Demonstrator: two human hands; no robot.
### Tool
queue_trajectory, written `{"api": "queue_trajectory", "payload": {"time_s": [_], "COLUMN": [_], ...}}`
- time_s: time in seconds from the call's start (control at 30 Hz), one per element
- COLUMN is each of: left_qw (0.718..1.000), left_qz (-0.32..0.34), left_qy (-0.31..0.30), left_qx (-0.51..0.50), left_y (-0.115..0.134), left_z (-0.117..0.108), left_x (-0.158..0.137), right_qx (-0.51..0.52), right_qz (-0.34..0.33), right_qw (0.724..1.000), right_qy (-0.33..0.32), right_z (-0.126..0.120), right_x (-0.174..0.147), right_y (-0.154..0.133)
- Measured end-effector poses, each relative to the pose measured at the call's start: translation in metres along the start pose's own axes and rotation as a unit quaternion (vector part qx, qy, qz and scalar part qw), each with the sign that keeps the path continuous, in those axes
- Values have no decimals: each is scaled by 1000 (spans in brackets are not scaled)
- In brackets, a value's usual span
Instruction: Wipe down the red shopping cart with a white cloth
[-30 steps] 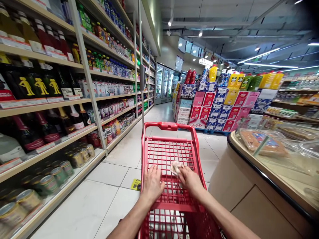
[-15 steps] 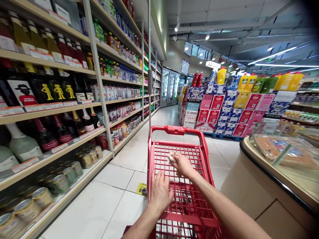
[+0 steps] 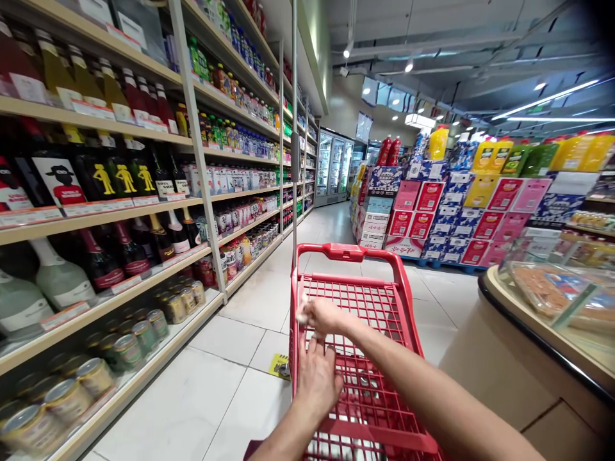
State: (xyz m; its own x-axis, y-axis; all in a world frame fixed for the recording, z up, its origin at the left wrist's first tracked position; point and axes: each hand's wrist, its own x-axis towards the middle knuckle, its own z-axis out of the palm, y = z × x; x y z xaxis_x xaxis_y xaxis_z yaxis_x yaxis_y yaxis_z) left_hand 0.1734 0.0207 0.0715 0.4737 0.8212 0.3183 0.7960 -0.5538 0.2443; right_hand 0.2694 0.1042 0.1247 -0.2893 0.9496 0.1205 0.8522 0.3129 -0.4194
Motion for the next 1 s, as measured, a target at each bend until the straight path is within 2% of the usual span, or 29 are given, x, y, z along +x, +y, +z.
{"api": "queue_trajectory", "payload": {"time_s": [0.07, 0.1, 0.17, 0.27, 0.37, 0.53, 0.6, 0.77, 0.87, 1.0], "left_qw": [1000, 1000, 1000, 1000, 1000, 1000, 999, 999, 1000, 999], "left_qz": [5, 9, 14, 20, 18, 21, 22, 27, 23, 30], "left_qy": [6, 8, 9, 12, 15, 17, 15, 16, 14, 18], "left_qx": [-9, -10, -5, 8, 14, 16, 17, 12, 8, -2], "left_y": [-1, -2, -2, -1, 0, 0, 0, 0, 1, 1], "left_z": [2, 3, 4, 5, 4, 4, 4, 2, 2, 2], "left_x": [0, 0, -1, -1, 0, 3, 3, 3, 3, 3], "right_qx": [-3, -13, -31, -61, -91, -132, -143, -164, -147, -22], "right_qz": [-18, -17, 5, 75, 127, 102, 100, 167, 160, 147], "right_qw": [999, 999, 999, 991, 978, 977, 976, 955, 965, 988], "right_qy": [-38, -32, 11, 94, 140, 130, 130, 180, 148, 33], "right_z": [0, -1, -8, -22, -26, -14, -17, -32, -21, -7], "right_x": [-7, -8, -3, 4, -6, -32, -36, -53, -80, -117], "right_y": [-1, -2, 0, 15, 35, 45, 48, 62, 57, 51]}}
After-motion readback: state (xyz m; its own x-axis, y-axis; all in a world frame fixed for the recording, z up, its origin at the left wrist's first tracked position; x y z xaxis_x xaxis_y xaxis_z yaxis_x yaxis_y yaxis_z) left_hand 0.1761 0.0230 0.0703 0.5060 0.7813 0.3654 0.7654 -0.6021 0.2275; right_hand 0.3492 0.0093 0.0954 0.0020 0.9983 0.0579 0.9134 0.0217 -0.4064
